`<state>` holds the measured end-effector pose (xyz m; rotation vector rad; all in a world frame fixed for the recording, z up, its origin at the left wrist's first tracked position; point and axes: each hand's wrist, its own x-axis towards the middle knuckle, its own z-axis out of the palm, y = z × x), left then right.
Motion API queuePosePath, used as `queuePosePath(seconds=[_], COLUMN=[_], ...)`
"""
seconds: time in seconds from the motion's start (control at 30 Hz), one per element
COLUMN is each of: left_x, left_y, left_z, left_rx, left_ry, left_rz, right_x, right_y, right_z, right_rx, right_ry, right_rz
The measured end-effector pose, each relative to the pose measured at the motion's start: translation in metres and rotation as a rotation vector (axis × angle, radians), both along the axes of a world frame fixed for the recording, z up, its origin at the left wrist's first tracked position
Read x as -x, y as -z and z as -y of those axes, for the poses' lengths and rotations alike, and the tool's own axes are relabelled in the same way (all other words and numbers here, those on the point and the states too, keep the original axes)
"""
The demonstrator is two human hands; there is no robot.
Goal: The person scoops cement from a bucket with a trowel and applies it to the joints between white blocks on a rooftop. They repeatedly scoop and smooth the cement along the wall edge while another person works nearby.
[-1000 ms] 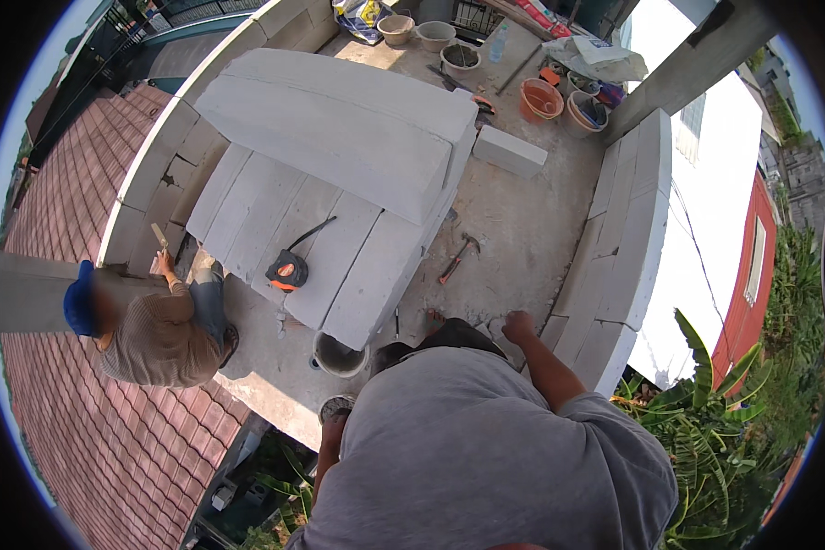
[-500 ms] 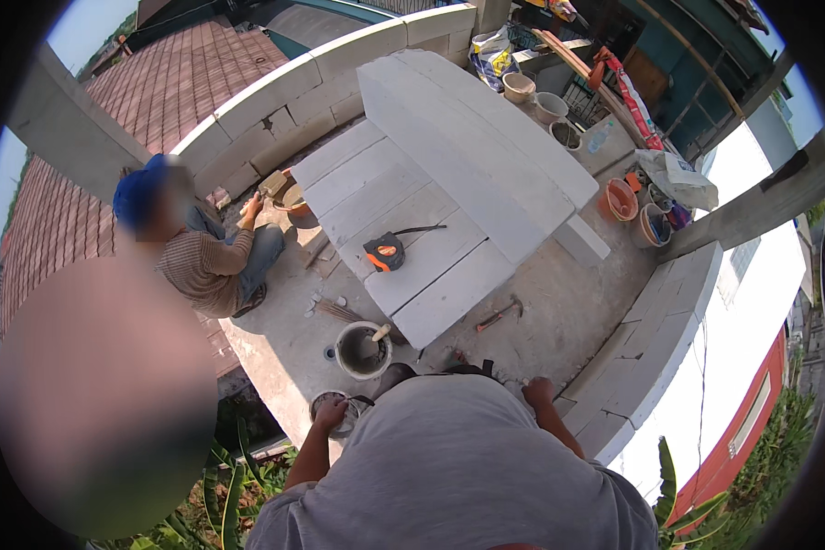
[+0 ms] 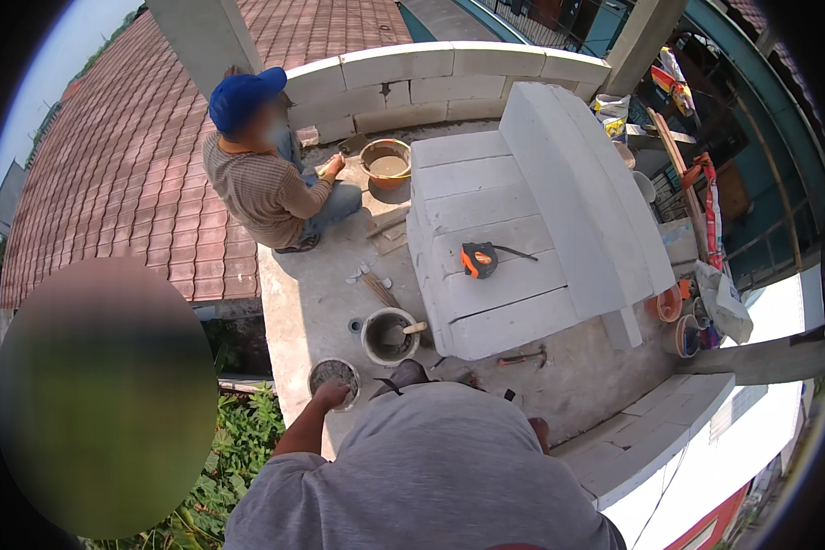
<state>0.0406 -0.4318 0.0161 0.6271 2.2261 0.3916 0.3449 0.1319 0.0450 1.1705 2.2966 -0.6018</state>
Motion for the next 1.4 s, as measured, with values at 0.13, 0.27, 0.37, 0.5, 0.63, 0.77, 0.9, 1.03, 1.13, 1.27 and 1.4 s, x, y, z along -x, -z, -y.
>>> queuePosePath(seconds=[0.13, 0.27, 0.37, 0.5, 0.63, 0.77, 0.9, 1.03, 1.13, 1.27, 1.4], left_x=[0.001, 0.006, 0.008, 0.014, 0.022, 0.02, 0.017, 0.042, 0.031, 0.048, 0.05], left_y=[0.0, -0.004, -0.024, -0.036, -0.03, -0.034, -0.041, 0.0, -0.022, -0.033, -0.042], left_z=[0.01, -0.001, -0.013, -0.005, 0.012, -0.008, -0.022, 0.053, -0.017, 0.0, -0.015], left_rx=[-0.057, -0.065, 0.008, -0.049, -0.042, -0.098, -0.121, -0.256, -0.137, -0.137, -0.049], left_ry=[0.116, 0.058, -0.279, -0.259, -0.188, -0.43, -0.437, -0.15, -0.245, -0.269, -0.215], left_rz=[-0.133, -0.075, 0.177, 0.177, 0.044, 0.191, 0.273, -0.051, 0.258, 0.236, 0.199], right_x=[0.023, 0.025, 0.024, 0.022, 0.022, -0.003, -0.03, 0.019, -0.046, -0.028, -0.038], right_y=[-0.011, -0.023, -0.038, -0.042, -0.038, -0.016, -0.007, -0.018, -0.011, -0.017, -0.018], right_z=[0.012, 0.012, 0.019, 0.034, 0.053, 0.048, 0.05, 0.08, 0.071, 0.095, 0.102], right_rx=[-0.056, -0.047, 0.038, 0.031, 0.006, -0.096, -0.202, -0.155, -0.22, -0.137, -0.162], right_ry=[0.096, 0.257, 0.297, 0.25, 0.197, 0.019, -0.195, -0.209, 0.028, 0.194, 0.265], right_rz=[-0.075, -0.191, -0.191, -0.107, -0.092, -0.018, 0.045, -0.059, 0.011, -0.138, -0.215])
